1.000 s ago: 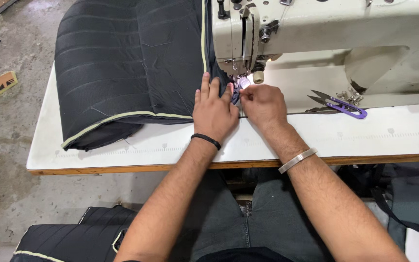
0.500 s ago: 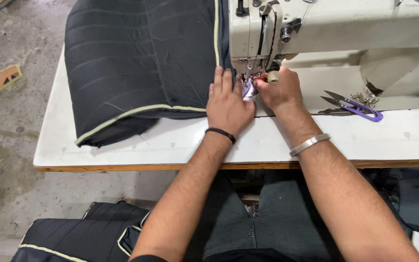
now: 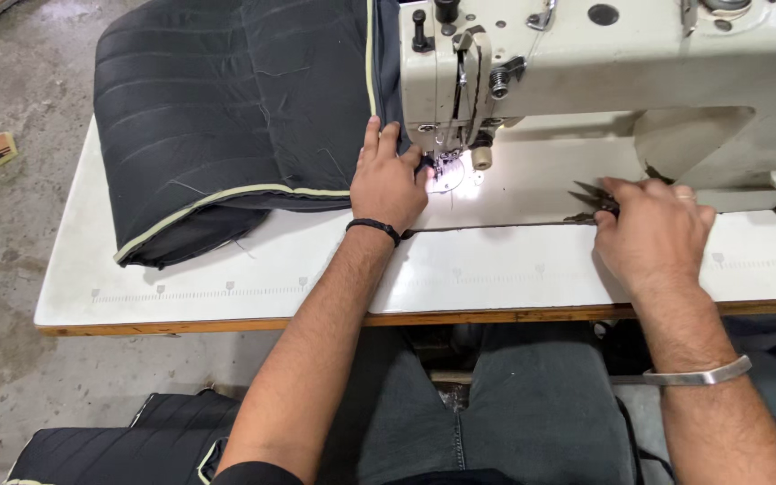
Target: The person sews a dark gray quilted fabric using a sewing machine, guiding the material under the needle and stitching along the edges. They periodically adjust the fabric, trim threads with scissors, and attach a black strap to the item.
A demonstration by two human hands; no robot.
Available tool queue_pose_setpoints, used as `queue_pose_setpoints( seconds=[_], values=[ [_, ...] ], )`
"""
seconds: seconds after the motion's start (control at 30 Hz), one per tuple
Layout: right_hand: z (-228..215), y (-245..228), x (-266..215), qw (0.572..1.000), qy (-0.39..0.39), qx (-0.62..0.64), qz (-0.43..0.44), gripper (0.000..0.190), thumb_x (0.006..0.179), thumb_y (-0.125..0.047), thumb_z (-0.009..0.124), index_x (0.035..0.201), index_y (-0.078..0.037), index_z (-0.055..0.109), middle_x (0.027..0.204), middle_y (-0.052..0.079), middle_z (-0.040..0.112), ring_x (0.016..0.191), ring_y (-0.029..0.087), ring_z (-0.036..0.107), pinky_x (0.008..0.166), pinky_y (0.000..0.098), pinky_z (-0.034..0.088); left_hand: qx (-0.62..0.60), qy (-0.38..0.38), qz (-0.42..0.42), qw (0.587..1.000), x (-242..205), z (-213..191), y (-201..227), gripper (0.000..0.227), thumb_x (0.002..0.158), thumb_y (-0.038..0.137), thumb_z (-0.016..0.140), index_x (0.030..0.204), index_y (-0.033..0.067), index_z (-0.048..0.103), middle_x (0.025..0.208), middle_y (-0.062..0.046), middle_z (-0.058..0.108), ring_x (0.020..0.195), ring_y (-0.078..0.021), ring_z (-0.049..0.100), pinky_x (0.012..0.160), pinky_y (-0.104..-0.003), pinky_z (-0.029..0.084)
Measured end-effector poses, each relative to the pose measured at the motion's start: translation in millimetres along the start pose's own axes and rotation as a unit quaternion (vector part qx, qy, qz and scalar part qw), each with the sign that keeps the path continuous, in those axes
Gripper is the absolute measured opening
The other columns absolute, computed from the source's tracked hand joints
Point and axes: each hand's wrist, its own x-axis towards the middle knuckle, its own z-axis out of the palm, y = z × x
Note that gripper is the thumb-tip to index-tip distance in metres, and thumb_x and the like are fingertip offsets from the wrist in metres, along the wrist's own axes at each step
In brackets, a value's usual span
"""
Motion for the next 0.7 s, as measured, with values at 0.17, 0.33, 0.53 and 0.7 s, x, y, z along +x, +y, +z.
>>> queue_pose_setpoints(
  seconds=[0.17,0.33,0.53,0.7],
  values=[
    [6,8,14,1.0,0.005,0.005,-0.021,0.042,0.088,-0.024,0.078,0.129,-0.018,0.075,0.112,0.012,0.072,0.113,0.032,0.062,0.103,0.051,0.044,-0.003,0.033,-0.011,0.999,1,-7,-11,0.039,0.086,0.032,0.077,0.123,0.0208,0.075,0.148,-0.013,0.05,0.149,-0.0367,0.031,0.118,-0.046,0.034],
    [-1,-14,2,0.968,0.082,0.21,-0.114,0.028,0.095,-0.015,0.071,0.123,-0.012,0.07,0.119,0.016,0.069,0.097,0.03,0.071,0.087,0.0413,0.058,-0.012,0.066,-0.042,0.997,-2,-21,-51,0.035,0.085,0.028,0.077,0.12,0.0232,0.078,0.144,-0.01,0.055,0.145,-0.0364,0.037,0.112,-0.044,0.04],
    [6,-141,-42,0.665,-0.305,0.681,0.008,0.035,0.095,-0.02,0.055,0.127,-0.005,0.057,0.073,0.005,0.059,0.059,0.011,0.054,0.05,0.0265,0.048,-0.037,0.118,-0.092,0.988,-12,-41,-104,0.021,0.091,0.022,0.073,0.109,0.0171,0.08,0.137,-0.004,0.064,0.138,-0.0368,0.047,0.109,-0.044,0.044],
    [-3,-211,-35,0.398,-0.439,0.786,0.177,0.044,0.095,-0.037,0.045,0.108,0.002,0.06,0.061,-0.003,0.043,0.042,0.005,0.039,0.032,0.0212,0.033,-0.102,0.151,-0.106,0.977,-36,-46,-114,0.014,0.094,0.014,0.067,0.098,0.0111,0.08,0.127,-0.002,0.071,0.134,-0.0345,0.052,0.108,-0.044,0.044]
  ],
)
